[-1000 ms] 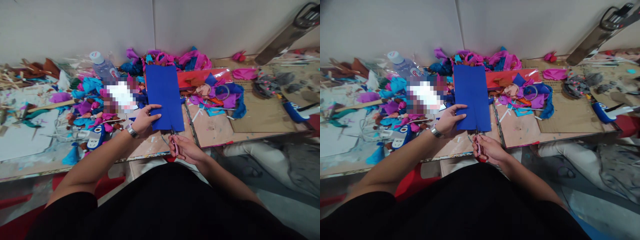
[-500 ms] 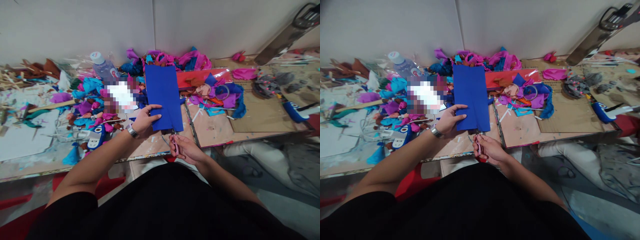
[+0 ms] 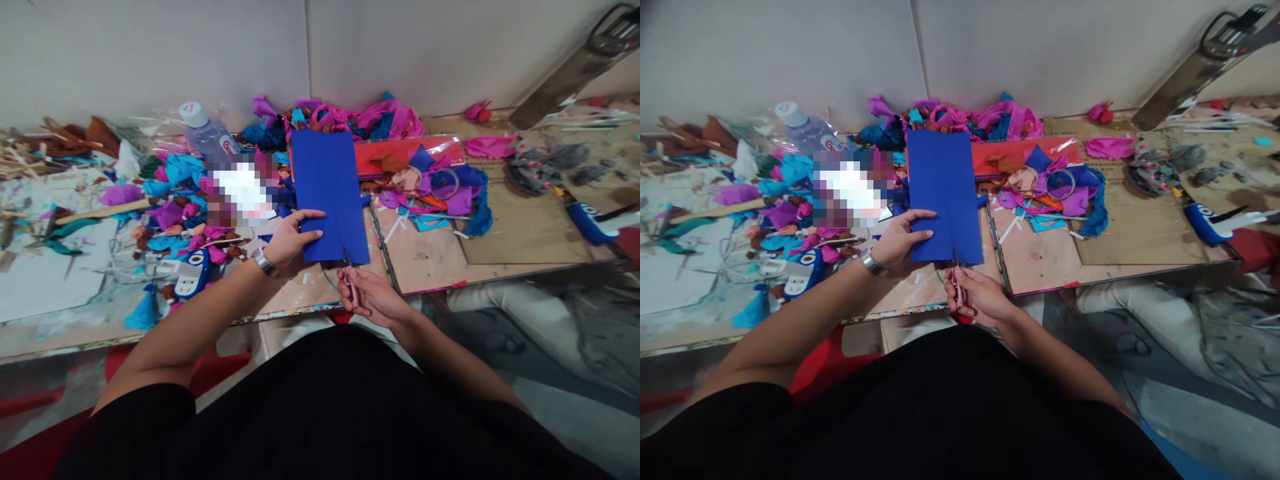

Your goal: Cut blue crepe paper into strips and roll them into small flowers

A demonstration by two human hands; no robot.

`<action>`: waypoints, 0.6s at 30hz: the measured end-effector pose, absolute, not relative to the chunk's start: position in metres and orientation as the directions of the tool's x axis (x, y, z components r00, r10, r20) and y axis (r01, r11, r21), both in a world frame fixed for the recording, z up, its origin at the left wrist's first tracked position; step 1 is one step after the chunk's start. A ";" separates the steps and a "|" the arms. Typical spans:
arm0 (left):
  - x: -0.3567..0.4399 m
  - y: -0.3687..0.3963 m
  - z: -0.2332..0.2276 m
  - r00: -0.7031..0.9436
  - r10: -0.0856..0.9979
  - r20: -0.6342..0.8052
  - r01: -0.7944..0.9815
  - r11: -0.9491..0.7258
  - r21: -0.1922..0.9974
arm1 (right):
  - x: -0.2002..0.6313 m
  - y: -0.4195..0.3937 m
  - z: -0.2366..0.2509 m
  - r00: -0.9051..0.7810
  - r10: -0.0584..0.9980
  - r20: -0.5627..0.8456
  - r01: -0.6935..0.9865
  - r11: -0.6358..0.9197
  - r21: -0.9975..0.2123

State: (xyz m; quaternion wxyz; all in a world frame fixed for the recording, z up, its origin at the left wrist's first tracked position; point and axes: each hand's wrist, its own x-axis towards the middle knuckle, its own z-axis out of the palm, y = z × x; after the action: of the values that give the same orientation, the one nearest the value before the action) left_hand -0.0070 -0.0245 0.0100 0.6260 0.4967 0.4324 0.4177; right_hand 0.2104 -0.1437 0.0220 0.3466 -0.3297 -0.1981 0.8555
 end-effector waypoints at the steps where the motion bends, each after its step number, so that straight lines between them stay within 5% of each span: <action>1: -0.007 -0.024 0.009 0.278 0.953 -0.119 -0.086 0.148 0.985 | 0.210 -0.143 0.022 -0.541 0.725 -0.426 -0.461 -0.680 -0.570; 18: -0.006 -0.028 0.014 0.277 0.945 -0.171 -0.088 0.203 0.975 | 0.208 -0.143 0.020 -0.535 0.735 -0.416 -0.472 -0.669 -0.575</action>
State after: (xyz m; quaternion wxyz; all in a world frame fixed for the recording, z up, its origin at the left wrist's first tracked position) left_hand -0.0059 -0.0277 0.0137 0.6363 0.4836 0.4433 0.4060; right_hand 0.2076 -0.1426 0.0204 0.3539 -0.3276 -0.2009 0.8526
